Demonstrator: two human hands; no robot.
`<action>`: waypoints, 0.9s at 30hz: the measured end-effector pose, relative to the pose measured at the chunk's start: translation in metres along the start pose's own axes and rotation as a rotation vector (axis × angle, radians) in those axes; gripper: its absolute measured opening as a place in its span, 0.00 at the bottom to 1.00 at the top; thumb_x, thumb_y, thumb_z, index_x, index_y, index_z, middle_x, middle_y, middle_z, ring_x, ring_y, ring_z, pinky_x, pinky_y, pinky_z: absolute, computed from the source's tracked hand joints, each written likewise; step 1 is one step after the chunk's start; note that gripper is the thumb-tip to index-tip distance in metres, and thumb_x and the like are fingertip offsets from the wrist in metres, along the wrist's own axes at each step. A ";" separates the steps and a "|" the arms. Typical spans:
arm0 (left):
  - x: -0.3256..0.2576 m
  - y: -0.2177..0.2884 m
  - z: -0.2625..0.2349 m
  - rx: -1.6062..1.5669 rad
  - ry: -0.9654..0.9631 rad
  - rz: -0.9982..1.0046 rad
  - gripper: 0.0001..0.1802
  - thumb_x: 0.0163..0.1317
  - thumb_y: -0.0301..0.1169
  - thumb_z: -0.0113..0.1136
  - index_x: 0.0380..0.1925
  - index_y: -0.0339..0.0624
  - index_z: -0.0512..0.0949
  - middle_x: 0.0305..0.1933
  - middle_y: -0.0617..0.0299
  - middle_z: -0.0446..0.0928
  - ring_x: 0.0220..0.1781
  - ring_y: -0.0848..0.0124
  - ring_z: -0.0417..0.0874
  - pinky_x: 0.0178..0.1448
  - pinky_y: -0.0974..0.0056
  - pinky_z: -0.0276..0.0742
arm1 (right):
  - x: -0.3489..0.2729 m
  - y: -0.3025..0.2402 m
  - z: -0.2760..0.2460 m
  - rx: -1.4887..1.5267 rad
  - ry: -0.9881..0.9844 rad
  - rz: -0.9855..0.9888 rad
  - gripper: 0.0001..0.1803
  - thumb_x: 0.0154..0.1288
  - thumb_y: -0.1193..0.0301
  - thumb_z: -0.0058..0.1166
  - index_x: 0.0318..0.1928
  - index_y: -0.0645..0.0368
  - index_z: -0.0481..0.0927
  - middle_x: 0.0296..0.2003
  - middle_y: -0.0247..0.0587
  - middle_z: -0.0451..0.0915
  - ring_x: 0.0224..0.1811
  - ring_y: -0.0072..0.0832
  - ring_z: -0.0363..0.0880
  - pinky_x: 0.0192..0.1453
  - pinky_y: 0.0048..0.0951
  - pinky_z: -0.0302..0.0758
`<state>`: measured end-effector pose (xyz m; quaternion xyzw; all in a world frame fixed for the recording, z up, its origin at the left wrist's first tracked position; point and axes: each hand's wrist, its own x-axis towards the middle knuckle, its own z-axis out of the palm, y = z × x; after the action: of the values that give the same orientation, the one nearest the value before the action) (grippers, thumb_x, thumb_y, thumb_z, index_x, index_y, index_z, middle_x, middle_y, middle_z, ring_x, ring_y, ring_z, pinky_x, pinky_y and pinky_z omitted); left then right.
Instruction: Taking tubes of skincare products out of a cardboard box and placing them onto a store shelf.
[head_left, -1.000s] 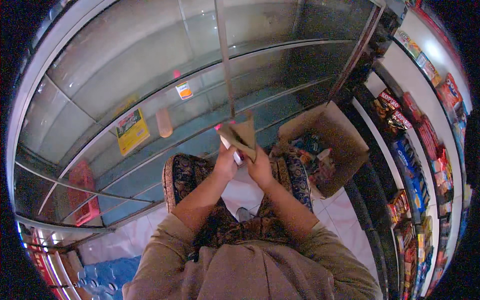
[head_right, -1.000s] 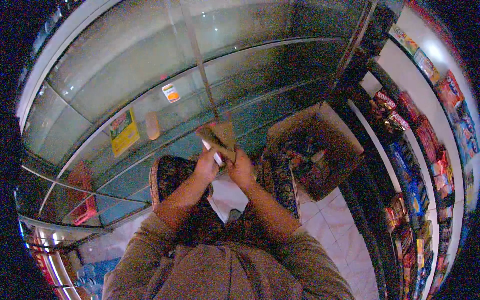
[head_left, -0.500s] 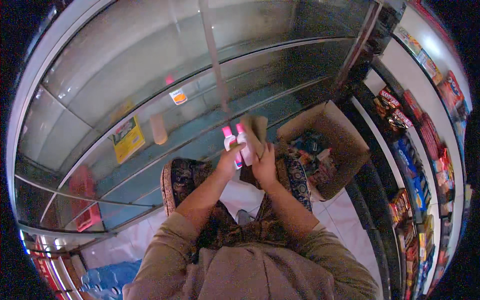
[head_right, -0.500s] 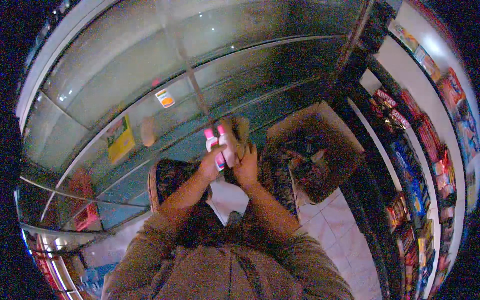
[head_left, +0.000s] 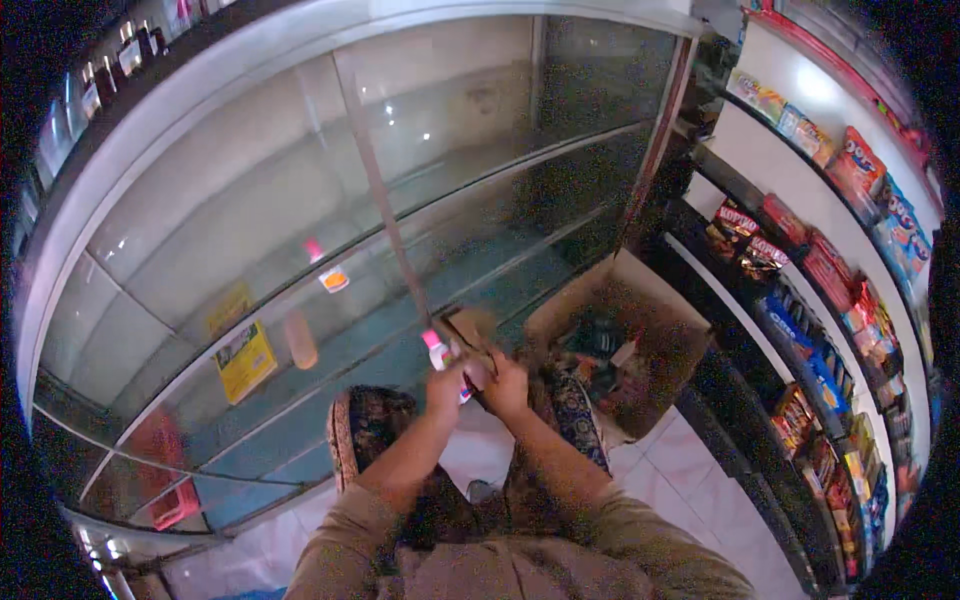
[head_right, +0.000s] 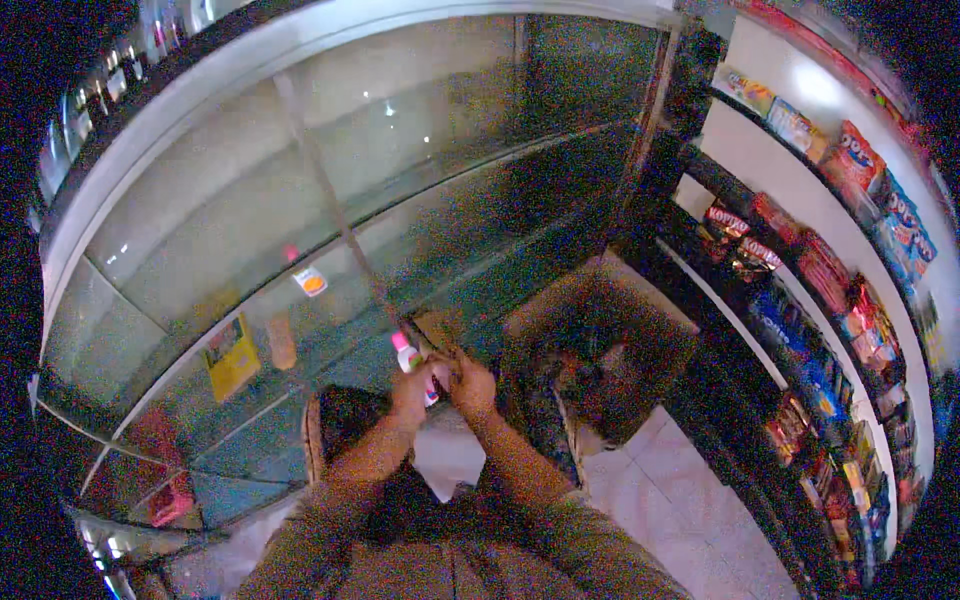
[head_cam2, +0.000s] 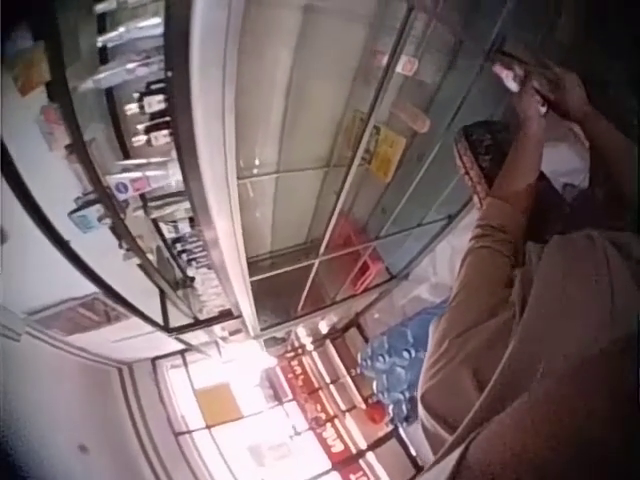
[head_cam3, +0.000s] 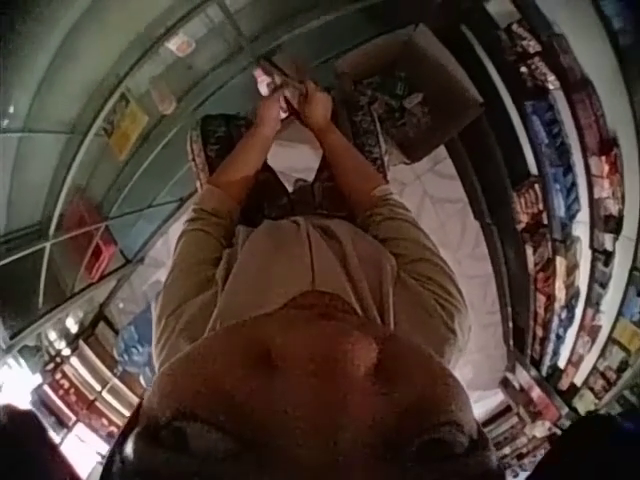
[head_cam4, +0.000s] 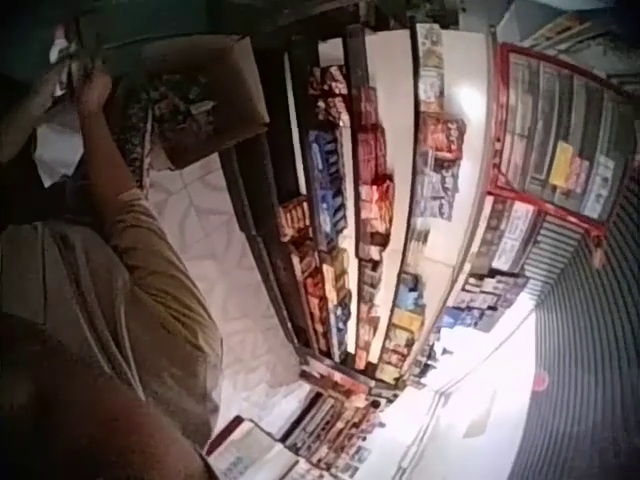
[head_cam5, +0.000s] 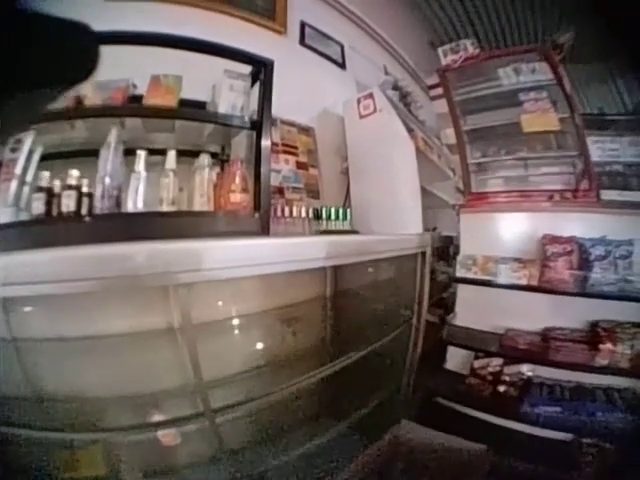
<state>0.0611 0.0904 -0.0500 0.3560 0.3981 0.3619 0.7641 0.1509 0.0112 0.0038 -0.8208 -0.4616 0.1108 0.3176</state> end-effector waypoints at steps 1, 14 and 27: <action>-0.001 0.000 0.003 0.151 0.075 0.125 0.09 0.49 0.30 0.59 0.28 0.40 0.71 0.20 0.64 0.71 0.19 0.72 0.72 0.24 0.65 0.67 | -0.002 0.006 0.001 0.289 0.075 -0.067 0.22 0.52 0.75 0.49 0.52 0.53 0.68 0.38 0.51 0.74 0.33 0.42 0.75 0.37 0.35 0.72; 0.017 -0.011 0.018 0.603 0.060 0.075 0.18 0.46 0.41 0.55 0.21 0.31 0.76 0.22 0.49 0.76 0.24 0.60 0.78 0.28 0.60 0.70 | -0.015 0.032 0.016 0.195 0.279 -0.470 0.20 0.60 0.68 0.47 0.51 0.66 0.65 0.44 0.50 0.72 0.46 0.31 0.71 0.47 0.28 0.67; -0.018 0.044 0.045 0.057 -0.355 -0.158 0.19 0.56 0.42 0.54 0.40 0.39 0.68 0.38 0.53 0.77 0.33 0.59 0.81 0.29 0.62 0.77 | 0.036 0.165 0.036 0.739 0.200 0.394 0.18 0.61 0.59 0.42 0.41 0.61 0.73 0.29 0.41 0.72 0.31 0.32 0.72 0.36 0.33 0.72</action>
<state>0.0801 0.0851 0.0124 0.4033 0.2939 0.2210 0.8379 0.2674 -0.0050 -0.1225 -0.7311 -0.1924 0.2470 0.6062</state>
